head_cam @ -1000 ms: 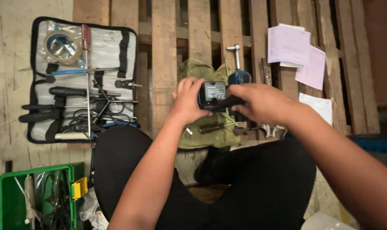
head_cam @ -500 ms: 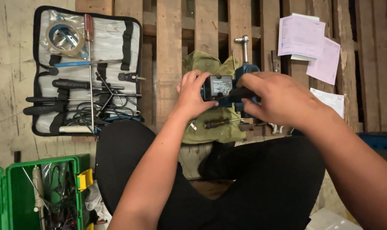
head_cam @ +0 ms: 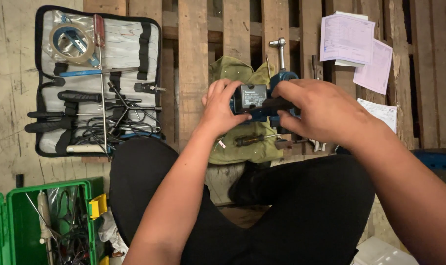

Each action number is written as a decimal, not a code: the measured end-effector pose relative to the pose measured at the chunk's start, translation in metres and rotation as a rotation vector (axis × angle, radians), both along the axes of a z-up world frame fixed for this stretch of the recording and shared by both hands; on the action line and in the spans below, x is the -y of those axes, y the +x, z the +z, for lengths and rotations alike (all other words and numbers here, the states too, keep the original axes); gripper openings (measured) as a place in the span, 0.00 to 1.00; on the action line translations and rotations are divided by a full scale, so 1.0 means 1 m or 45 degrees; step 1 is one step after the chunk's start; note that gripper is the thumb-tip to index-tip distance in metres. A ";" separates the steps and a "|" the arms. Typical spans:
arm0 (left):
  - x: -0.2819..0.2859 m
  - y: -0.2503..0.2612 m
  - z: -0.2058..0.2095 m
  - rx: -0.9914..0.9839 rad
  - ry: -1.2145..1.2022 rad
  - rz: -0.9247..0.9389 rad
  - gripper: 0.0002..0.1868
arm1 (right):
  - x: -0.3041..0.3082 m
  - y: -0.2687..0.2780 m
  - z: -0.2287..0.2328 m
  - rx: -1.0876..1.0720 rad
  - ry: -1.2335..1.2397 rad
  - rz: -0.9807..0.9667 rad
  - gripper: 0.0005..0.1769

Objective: The person is disassembling or installing components on a blue electrical motor unit using a socket wrench and a screwdriver on a pallet workspace.

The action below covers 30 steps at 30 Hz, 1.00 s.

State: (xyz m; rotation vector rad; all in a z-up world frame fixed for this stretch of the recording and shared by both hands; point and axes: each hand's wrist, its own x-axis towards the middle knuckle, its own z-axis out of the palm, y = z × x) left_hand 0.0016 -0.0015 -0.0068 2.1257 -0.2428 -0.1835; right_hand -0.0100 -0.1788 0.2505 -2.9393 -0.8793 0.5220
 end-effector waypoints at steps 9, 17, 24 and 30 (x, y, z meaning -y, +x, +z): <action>-0.001 -0.002 0.007 0.024 -0.007 0.018 0.48 | -0.014 -0.001 0.011 -0.093 -0.132 0.131 0.09; -0.003 -0.001 0.008 -0.001 -0.007 0.006 0.48 | -0.019 0.007 0.002 -0.053 -0.299 0.282 0.12; -0.002 -0.003 0.011 0.008 -0.008 0.008 0.47 | -0.014 0.009 0.008 -0.053 -0.370 0.190 0.14; -0.001 -0.004 0.007 0.005 0.023 0.025 0.48 | -0.014 -0.006 -0.007 -0.100 -0.163 -0.150 0.20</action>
